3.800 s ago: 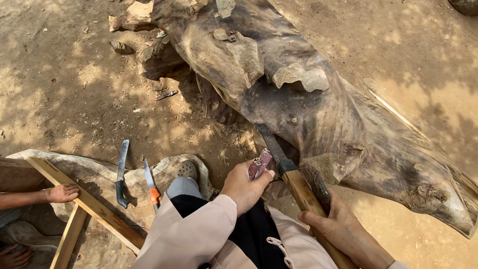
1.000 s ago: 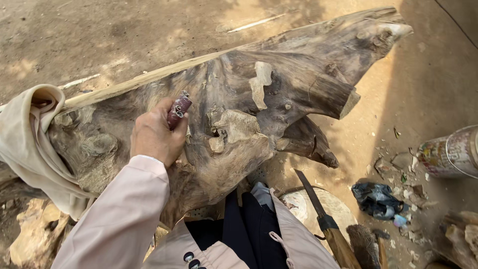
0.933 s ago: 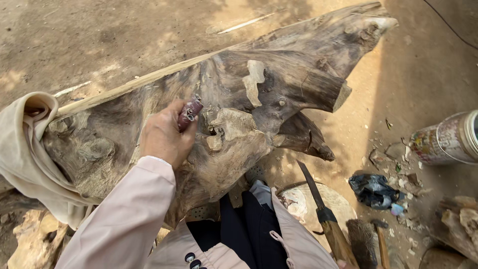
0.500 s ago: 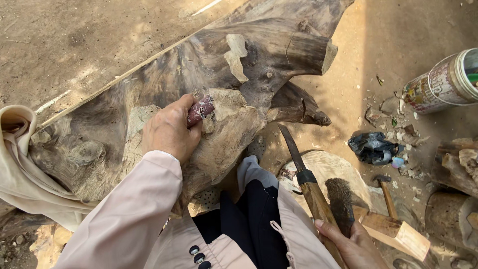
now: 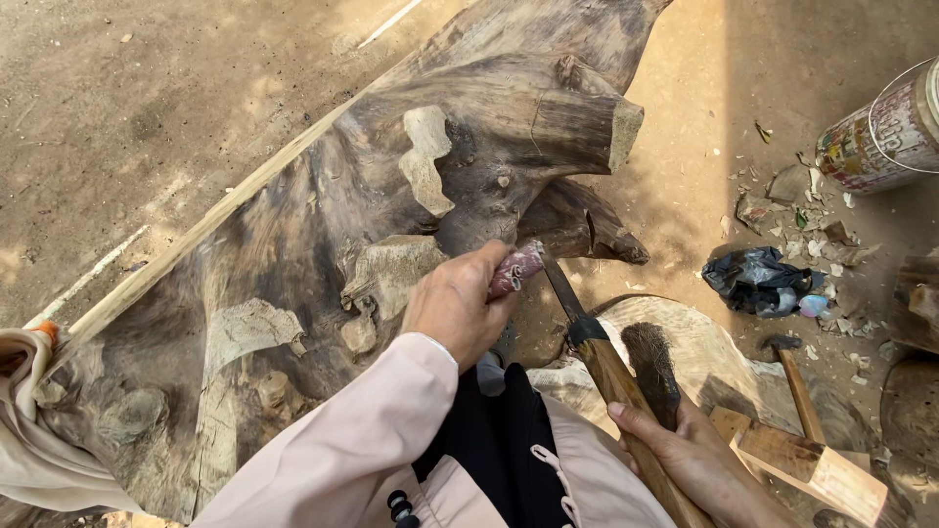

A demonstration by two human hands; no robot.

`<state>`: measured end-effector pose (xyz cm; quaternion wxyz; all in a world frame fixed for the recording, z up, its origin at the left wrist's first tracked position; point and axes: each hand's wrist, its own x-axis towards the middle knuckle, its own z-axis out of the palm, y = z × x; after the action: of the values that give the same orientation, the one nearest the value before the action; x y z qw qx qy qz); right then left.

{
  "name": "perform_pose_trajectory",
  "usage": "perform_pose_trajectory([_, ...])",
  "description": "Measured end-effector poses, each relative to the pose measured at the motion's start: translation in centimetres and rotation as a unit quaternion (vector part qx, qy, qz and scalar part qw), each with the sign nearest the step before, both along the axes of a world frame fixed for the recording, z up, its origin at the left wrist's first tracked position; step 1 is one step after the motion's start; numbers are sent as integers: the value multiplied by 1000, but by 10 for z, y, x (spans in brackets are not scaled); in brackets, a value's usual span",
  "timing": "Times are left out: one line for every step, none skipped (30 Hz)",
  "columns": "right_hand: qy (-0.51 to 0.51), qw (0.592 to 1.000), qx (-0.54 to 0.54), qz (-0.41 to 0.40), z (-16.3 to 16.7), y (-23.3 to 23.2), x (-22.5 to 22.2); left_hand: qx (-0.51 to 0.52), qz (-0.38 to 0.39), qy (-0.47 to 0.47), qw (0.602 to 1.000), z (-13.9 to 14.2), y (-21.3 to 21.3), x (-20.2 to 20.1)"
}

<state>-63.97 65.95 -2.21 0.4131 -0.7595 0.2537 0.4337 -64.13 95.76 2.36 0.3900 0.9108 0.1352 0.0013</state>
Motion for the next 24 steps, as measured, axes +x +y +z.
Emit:
perform_pose_trajectory([3, 1000, -14, 16, -1, 1, 3, 13, 5, 1, 1000, -3, 8, 2])
perform_pose_trajectory([5, 999, -29, 32, -1, 1, 5, 25, 9, 1, 1000, -6, 14, 3])
perform_pose_trajectory([12, 998, -48, 49, -1, 1, 7, 35, 10, 18, 999, -8, 19, 4])
perform_pose_trajectory([19, 995, -68, 65, -1, 1, 9, 44, 11, 35, 998, -10, 23, 4])
perform_pose_trajectory([26, 993, -88, 81, 0, 1, 9, 53, 11, 52, 997, -11, 24, 4])
perform_pose_trajectory([19, 993, -87, 79, 0, 0, 8, 49, 6, 49, 998, -13, 23, 3])
perform_pose_trajectory([11, 993, -85, 76, 1, -1, 6, 45, -1, 46, 998, -14, 20, 1])
perform_pose_trajectory([3, 994, -83, 71, 2, -1, 3, 42, -9, 41, 998, -14, 17, -2])
perform_pose_trajectory([-5, 995, -80, 63, 3, -2, -2, 42, -20, 45, 998, -15, 12, -4])
perform_pose_trajectory([-13, 995, -78, 55, 3, -1, -8, 41, -32, 49, 997, -15, 4, -7])
perform_pose_trajectory([-22, 996, -75, 46, 4, -1, -15, 41, -44, 53, 997, -15, -3, -10])
perform_pose_trajectory([-28, 996, -71, 33, 4, 0, -22, 37, -61, 57, 996, -15, -11, -14])
perform_pose_trajectory([-35, 997, -68, 20, 4, 1, -30, 32, -77, 60, 995, -15, -18, -19])
perform_pose_trajectory([-41, 997, -66, 8, 4, 1, -39, 26, -93, 64, 993, -14, -25, -25])
perform_pose_trajectory([-51, 997, -61, 5, 4, 0, -49, 20, -116, 32, 993, -13, -31, -30])
perform_pose_trajectory([-61, 997, -55, 4, 4, 0, -59, 12, -135, 1, 991, -12, -35, -37])
perform_pose_trajectory([-71, 996, -48, 5, 3, -1, -69, 6, -152, -30, 988, -11, -37, -45])
perform_pose_trajectory([-59, 997, -50, -8, 1, 0, -79, 2, -153, -14, 988, -10, -37, -54])
perform_pose_trajectory([-49, 997, -51, -24, -1, 0, -90, -2, -155, 0, 988, -8, -36, -63])
perform_pose_trajectory([-38, 997, -54, -41, -4, -1, -101, -7, -159, 15, 987, -6, -37, -72])
perform_pose_trajectory([-24, 996, -31, -78, -7, -2, -112, -28, -142, 49, 988, -5, -39, -82])
perform_pose_trajectory([-11, 993, -8, -115, -11, -2, -123, -48, -125, 84, 987, -4, -40, -91])
perform_pose_trajectory([1, 988, 16, -152, -15, -2, -133, -67, -108, 117, 985, -3, -42, -99])
perform_pose_trajectory([1, 984, 37, -173, -19, -2, -142, -73, -117, 119, 983, -3, -46, -106])
